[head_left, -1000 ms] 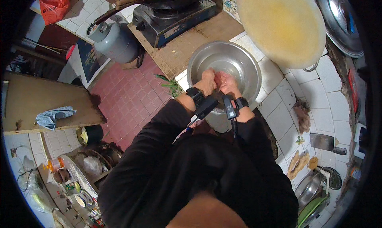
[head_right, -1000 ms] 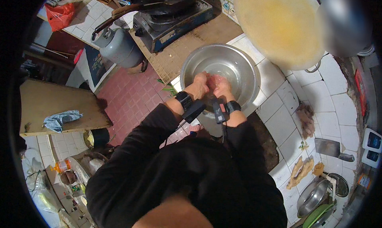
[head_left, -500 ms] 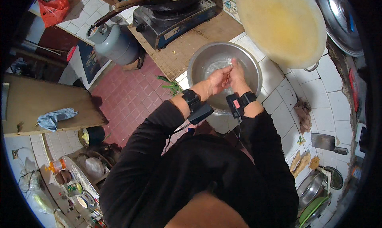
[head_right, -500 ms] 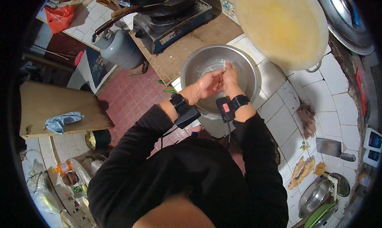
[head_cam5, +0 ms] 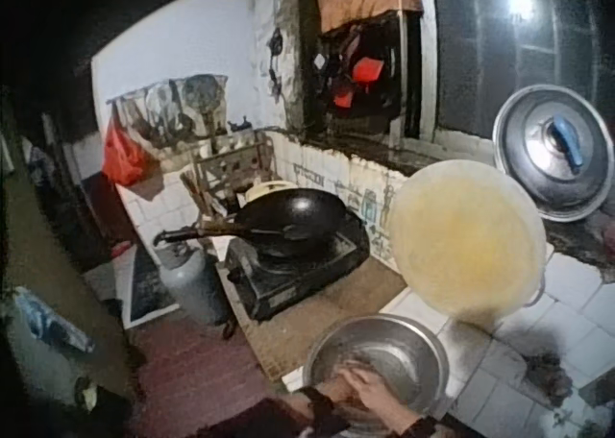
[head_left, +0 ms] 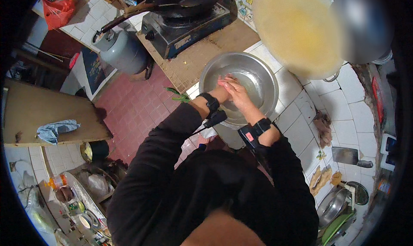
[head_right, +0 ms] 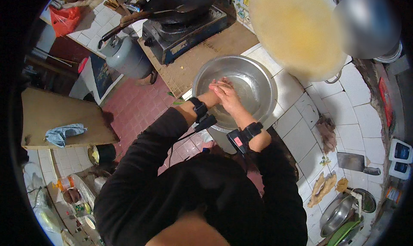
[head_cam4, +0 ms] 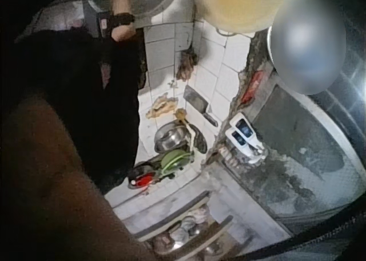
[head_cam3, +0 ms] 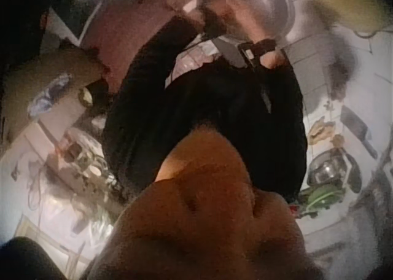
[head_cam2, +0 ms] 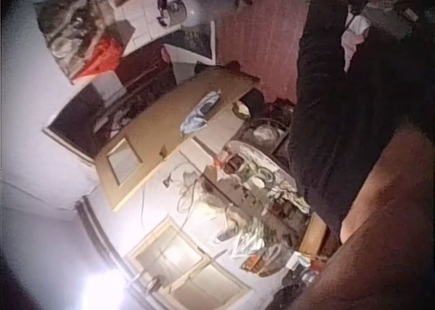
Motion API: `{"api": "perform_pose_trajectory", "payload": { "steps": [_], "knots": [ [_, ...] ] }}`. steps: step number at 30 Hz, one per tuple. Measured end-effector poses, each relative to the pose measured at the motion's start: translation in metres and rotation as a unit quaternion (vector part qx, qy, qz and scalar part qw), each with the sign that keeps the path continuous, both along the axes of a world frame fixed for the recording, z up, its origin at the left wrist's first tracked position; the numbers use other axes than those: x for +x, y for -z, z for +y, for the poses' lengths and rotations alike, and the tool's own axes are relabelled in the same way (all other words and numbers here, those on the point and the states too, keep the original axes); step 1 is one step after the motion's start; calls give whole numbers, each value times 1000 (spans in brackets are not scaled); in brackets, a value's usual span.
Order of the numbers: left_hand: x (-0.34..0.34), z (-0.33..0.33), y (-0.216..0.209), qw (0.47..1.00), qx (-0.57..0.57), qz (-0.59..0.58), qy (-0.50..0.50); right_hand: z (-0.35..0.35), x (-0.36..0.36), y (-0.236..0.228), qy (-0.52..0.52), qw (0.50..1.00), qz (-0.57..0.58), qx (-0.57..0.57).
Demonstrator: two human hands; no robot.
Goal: The person repeatedly rubs their hands together over a metal bowl filled with water, then lifts the bowl and walks across the kitchen. The hands are wet and the bowl is moved to another location.
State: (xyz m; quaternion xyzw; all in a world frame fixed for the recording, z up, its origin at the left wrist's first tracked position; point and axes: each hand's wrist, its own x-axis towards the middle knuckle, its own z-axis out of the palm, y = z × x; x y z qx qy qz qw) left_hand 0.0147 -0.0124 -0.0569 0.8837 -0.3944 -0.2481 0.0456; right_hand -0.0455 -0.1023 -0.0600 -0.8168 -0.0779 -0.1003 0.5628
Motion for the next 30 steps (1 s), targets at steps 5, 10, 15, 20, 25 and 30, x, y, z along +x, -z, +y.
{"api": "perform_pose_trajectory", "payload": {
  "steps": [5, 10, 15, 20, 25, 30],
  "knots": [
    [-16, -2, 12, 956, -273, 64, -92, -22, 35, 45, 248, 968, 34, 4],
    [-15, 0, 16, 543, -354, 545, -532, -26, 24, 62, 332, 830, 246, 375],
    [-7, 3, 28, 266, -491, 726, -401, -6, 23, 41, 5, 572, 268, 775],
    [-20, -6, 10, 134, -558, 718, -394, -1, 38, 7, 22, 694, 237, 679],
    [-20, -17, -17, 240, -478, 716, -449, 3, 39, -5, 204, 966, 119, 109],
    [-24, -24, -20, 249, -483, 601, -586, -4, 21, -11, 196, 962, 114, -155]
  ]
}}
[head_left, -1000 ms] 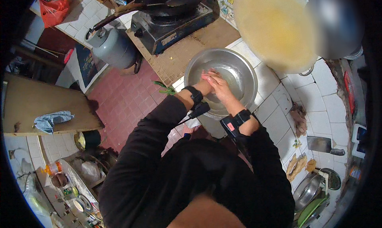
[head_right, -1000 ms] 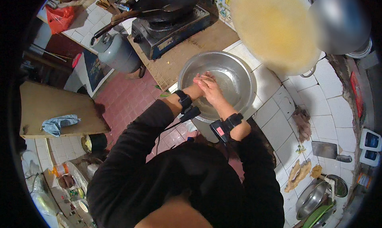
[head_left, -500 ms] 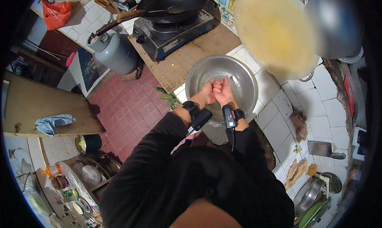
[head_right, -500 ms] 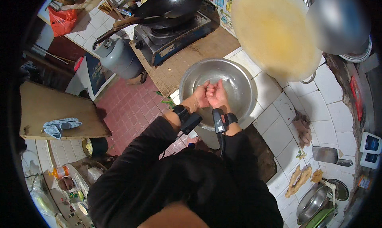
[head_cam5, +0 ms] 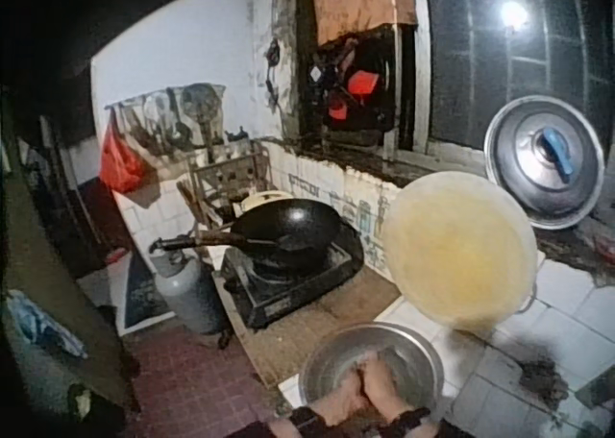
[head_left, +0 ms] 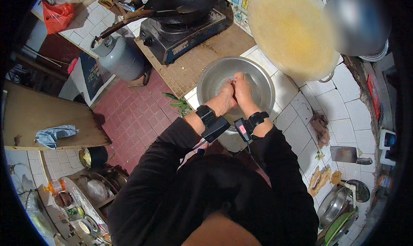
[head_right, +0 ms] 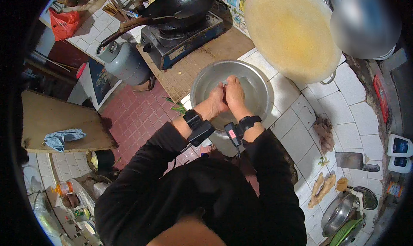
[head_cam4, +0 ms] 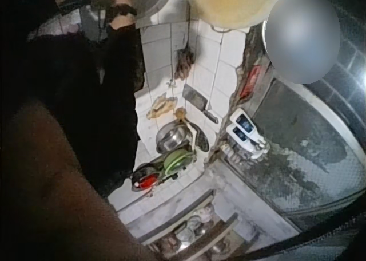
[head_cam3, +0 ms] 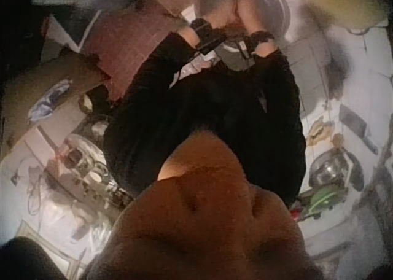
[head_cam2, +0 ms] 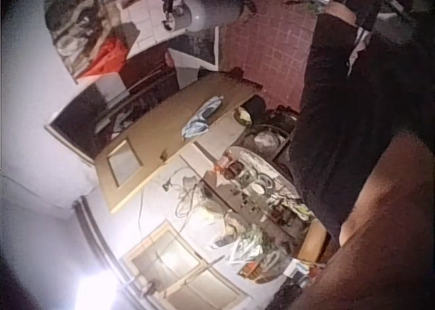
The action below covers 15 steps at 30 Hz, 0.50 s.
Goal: The person repeatedly rubs their hands together over a metal bowl filled with water, then lifts the bowl and walks across the kitchen. The hands are wet and the bowl is moved to another location.
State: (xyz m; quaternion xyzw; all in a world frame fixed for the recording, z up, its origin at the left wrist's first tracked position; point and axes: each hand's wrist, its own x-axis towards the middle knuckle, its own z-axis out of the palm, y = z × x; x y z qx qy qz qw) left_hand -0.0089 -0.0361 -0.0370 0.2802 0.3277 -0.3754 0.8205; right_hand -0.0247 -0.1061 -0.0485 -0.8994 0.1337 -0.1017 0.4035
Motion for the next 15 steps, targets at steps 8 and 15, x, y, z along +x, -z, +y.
{"api": "perform_pose_trajectory", "payload": {
  "steps": [8, 15],
  "knots": [
    [-9, 15, -3, 932, 229, -213, 184, -14, -21, -7, -158, 973, 36, -165],
    [-19, 47, -21, 389, 541, -663, 342, -44, -40, -20, -189, 916, 106, 339]
  ]
}}
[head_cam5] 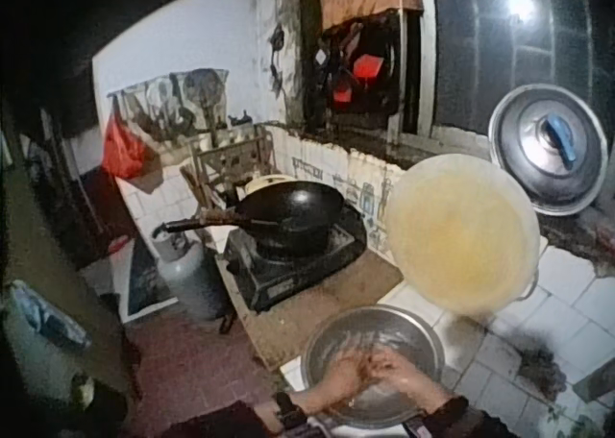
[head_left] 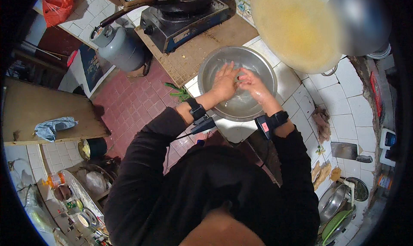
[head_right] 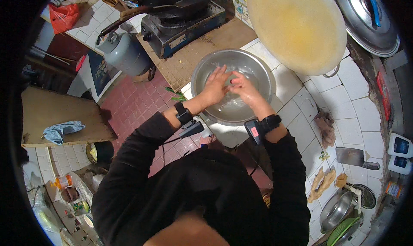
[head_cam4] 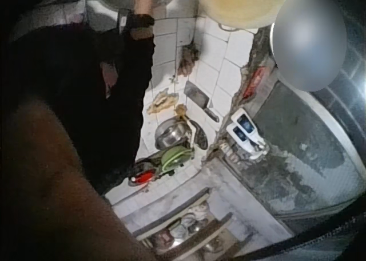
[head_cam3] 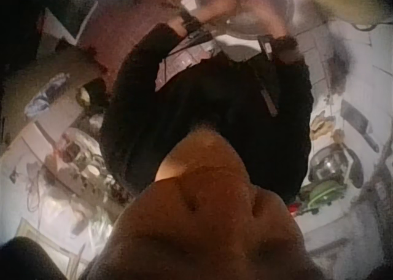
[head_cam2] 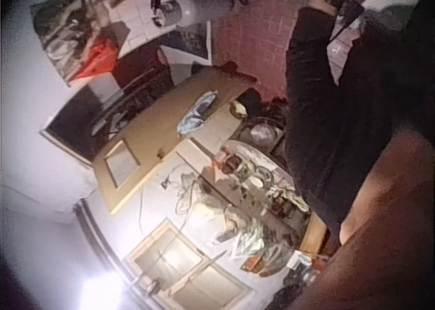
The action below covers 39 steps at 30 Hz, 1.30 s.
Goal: The person repeatedly rubs their hands together over a metal bowl filled with water, then lifts the bowl and walks across the kitchen. The hands are wet and the bowl is moved to another location.
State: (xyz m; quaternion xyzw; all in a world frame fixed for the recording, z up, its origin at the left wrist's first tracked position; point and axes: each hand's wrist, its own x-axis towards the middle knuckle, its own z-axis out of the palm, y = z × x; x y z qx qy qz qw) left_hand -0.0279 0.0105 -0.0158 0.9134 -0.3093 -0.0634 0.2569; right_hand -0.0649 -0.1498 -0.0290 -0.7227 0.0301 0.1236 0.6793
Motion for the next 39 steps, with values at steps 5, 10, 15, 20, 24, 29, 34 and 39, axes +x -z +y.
{"api": "perform_pose_trajectory", "payload": {
  "steps": [5, 10, 15, 20, 24, 29, 34, 39],
  "knots": [
    [-13, 15, -11, 989, 91, -96, 62, 4, -8, -27, 130, 987, 30, 84],
    [-20, 19, -16, 970, 119, -189, 95, 16, -11, -35, 132, 982, 9, 134],
    [-23, 18, -22, 966, 116, -193, 124, 22, -11, -41, 126, 983, -20, 135],
    [-25, 15, -27, 974, 75, -160, 143, 23, -12, -50, 97, 987, -43, 118],
    [-25, 13, -29, 980, -25, -99, 169, 26, -10, -46, 126, 985, -49, 107],
    [-23, 12, -30, 976, -55, -84, 193, 36, 2, -28, 210, 971, -92, 61],
    [-25, 14, -32, 973, -20, -106, 204, 37, 4, -34, 228, 969, -54, 74],
    [-25, 17, -36, 967, 27, -145, 209, 43, 6, -49, 272, 958, -5, 95]
  ]
}}
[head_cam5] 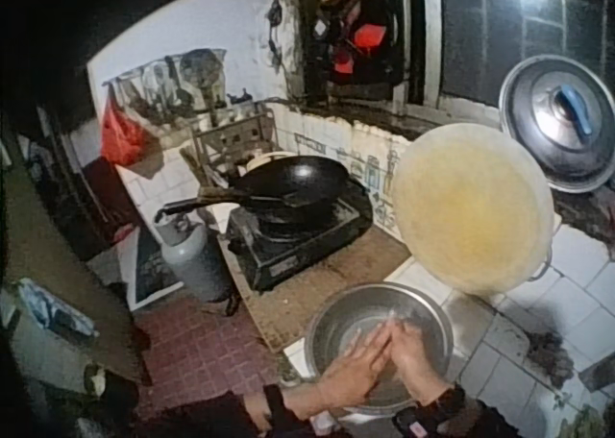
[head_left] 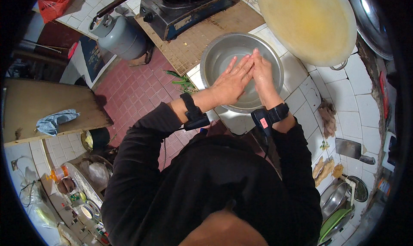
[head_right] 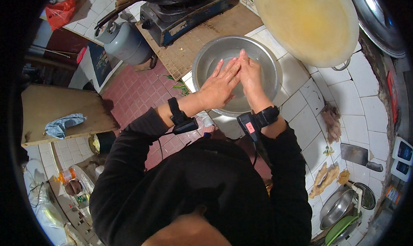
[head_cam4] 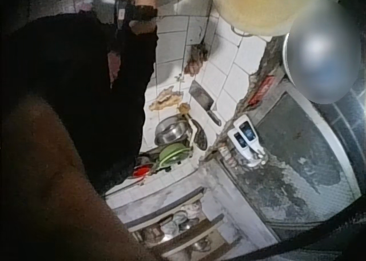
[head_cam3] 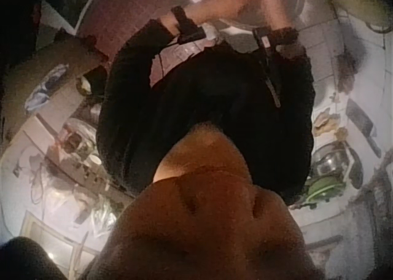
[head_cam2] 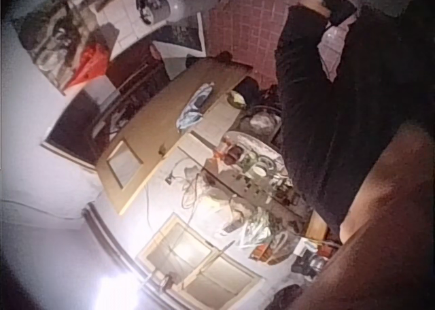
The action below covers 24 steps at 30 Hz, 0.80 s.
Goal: The person repeatedly rubs their hands together over a metal bowl filled with water, then lifts the bowl and walks across the kitchen. The hands are wet and the bowl is moved to another location.
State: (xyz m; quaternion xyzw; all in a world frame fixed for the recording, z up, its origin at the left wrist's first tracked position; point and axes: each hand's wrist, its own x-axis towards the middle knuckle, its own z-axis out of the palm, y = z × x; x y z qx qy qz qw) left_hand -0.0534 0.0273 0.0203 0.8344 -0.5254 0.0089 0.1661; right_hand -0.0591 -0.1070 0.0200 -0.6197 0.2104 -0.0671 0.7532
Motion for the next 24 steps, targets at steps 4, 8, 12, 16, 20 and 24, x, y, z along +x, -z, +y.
{"api": "perform_pose_trajectory", "payload": {
  "steps": [4, 8, 12, 16, 20, 24],
  "knots": [
    [0, 0, -4, 1000, -18, 20, -7, 0, -2, 5, -14, 996, -85, 23],
    [0, 3, -6, 998, -49, 47, -12, -14, -6, 13, -114, 989, -91, 39],
    [4, 9, -3, 994, -96, 60, -12, -17, -7, 14, -137, 981, -136, -13],
    [8, 12, 1, 977, -209, 15, -33, -20, -4, 5, -93, 987, -121, -57],
    [18, 4, 3, 853, -442, 243, -136, -21, -2, -2, -188, 978, -21, -90],
    [26, -1, 2, 719, -547, 412, -118, -10, -2, -8, -245, 970, -11, 3]
  ]
}}
